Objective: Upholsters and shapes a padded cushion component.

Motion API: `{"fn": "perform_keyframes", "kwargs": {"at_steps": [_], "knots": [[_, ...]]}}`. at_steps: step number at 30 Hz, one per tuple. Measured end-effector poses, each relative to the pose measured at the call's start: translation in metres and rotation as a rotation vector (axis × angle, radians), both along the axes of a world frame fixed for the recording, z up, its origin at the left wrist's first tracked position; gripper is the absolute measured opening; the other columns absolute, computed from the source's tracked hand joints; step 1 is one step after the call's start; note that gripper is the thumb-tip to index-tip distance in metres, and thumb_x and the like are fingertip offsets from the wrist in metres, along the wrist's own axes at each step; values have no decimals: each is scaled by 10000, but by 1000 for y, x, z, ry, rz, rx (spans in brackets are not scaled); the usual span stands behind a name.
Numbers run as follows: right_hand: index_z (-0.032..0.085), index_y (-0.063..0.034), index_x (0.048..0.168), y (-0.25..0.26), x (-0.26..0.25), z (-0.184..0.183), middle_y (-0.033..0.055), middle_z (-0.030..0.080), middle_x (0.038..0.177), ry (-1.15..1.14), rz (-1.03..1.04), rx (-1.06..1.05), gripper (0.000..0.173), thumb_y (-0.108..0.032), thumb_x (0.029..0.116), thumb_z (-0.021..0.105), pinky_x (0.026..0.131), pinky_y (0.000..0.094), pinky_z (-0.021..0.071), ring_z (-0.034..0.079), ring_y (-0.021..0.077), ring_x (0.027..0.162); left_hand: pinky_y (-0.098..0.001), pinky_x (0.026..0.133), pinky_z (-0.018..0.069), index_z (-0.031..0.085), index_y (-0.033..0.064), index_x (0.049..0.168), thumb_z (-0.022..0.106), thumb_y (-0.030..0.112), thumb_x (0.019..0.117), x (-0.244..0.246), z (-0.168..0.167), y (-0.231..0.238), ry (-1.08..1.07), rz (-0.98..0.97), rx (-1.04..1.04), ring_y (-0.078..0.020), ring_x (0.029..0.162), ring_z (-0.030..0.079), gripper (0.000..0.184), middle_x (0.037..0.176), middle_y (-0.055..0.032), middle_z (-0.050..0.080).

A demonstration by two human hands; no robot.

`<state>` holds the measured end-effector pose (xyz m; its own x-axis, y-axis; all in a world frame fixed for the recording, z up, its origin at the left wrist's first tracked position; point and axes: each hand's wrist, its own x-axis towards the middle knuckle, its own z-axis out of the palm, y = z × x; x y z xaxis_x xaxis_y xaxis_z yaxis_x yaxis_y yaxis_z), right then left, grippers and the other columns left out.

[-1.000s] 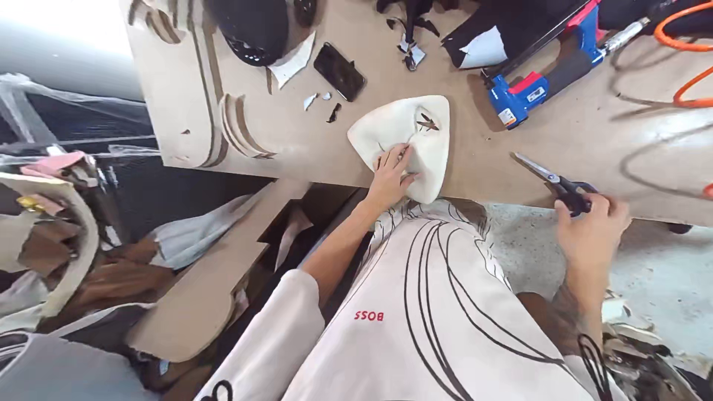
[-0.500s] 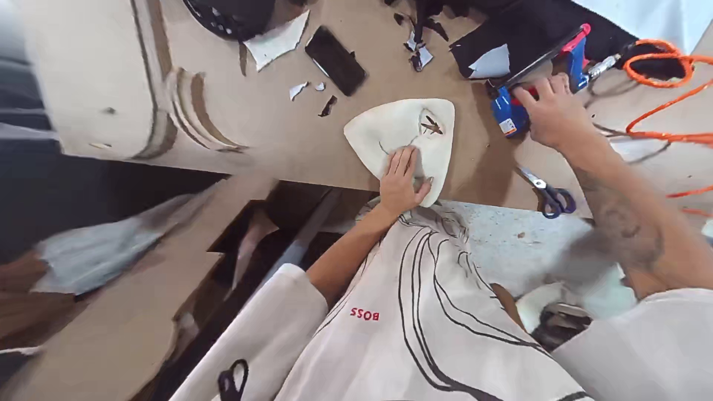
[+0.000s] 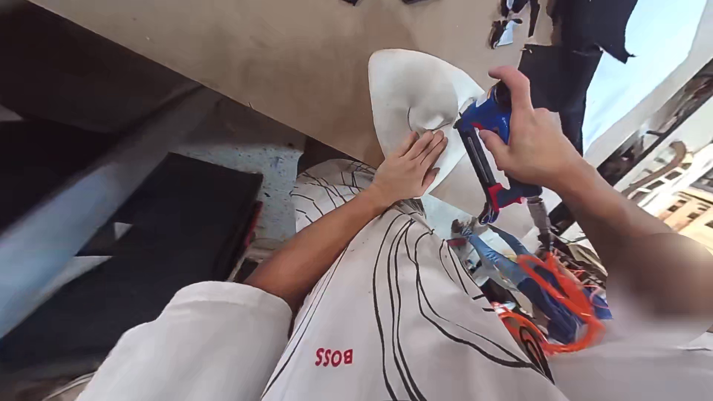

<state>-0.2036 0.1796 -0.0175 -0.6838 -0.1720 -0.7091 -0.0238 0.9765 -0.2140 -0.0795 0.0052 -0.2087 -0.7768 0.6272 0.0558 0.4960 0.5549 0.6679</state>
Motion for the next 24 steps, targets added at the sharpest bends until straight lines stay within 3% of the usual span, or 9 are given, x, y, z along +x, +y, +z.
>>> {"fn": "perform_keyframes", "kwargs": {"at_steps": [3, 8, 24], "knots": [[169, -212, 1597, -7, -20, -4, 106, 675, 896, -90, -50, 35, 795, -227, 959, 644, 558, 462, 612, 689, 219, 608, -472, 1263, 157, 352, 108, 1610, 364, 430, 1030, 1, -2, 3, -38, -8, 24, -231, 1551, 276, 663, 1669, -63, 346], [197, -210, 1574, -22, -35, -8, 97, 677, 905, -158, -97, 27, 747, -235, 981, 650, 502, 424, 628, 691, 186, 566, -489, 1274, 128, 361, 73, 1600, 335, 397, 1042, 3, -4, 4, -58, -6, 61, -227, 1562, 254, 646, 1675, -80, 331], [183, -285, 1565, -58, -82, -28, 133, 673, 917, -478, -110, 190, 741, -167, 990, 635, 422, 414, 600, 653, 221, 487, -512, 1258, 178, 400, 89, 1582, 319, 375, 1048, 1, -2, 4, -24, 35, 55, -236, 1541, 311, 611, 1654, -77, 373]]}}
